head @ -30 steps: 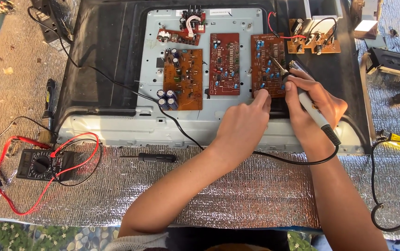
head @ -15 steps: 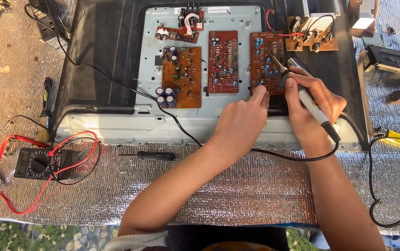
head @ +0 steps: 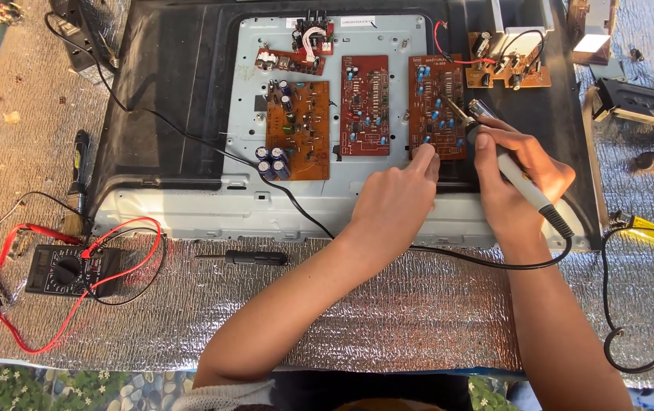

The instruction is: Soldering electronic components on circuit boards inside a television chassis.

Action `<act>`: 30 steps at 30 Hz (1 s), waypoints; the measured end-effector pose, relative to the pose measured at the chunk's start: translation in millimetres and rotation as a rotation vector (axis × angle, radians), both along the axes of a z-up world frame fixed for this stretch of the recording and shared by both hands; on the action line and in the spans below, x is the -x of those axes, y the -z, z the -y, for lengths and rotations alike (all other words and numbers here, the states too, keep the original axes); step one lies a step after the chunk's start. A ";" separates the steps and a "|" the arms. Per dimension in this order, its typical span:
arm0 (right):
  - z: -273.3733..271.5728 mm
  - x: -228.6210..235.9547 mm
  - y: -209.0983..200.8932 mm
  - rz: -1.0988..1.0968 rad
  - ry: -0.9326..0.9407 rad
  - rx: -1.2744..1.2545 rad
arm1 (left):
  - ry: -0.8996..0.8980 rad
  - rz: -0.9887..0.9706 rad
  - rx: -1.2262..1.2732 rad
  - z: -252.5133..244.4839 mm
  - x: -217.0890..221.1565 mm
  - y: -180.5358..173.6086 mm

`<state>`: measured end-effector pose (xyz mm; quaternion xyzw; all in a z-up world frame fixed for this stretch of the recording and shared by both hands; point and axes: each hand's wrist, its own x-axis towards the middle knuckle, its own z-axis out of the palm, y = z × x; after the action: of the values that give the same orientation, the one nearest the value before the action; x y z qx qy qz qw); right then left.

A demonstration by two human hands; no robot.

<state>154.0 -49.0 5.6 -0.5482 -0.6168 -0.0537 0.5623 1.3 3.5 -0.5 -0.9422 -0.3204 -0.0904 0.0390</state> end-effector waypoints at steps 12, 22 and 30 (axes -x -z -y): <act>-7.0 -2.9 -0.2 0.124 0.074 -0.098 | 0.105 0.109 0.178 -0.9 9.0 -16.0; -7.6 -6.4 -2.9 0.053 0.016 -0.128 | 0.109 0.087 0.193 -4.3 8.1 -19.3; -5.6 -0.4 -5.7 0.063 0.007 -0.154 | 0.104 0.072 0.196 -3.1 8.0 -18.6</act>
<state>154.4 -43.3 11.3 -0.5035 -0.6261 -0.1201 0.5831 -6.6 6.7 18.1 -0.9529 -0.2797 -0.0944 -0.0694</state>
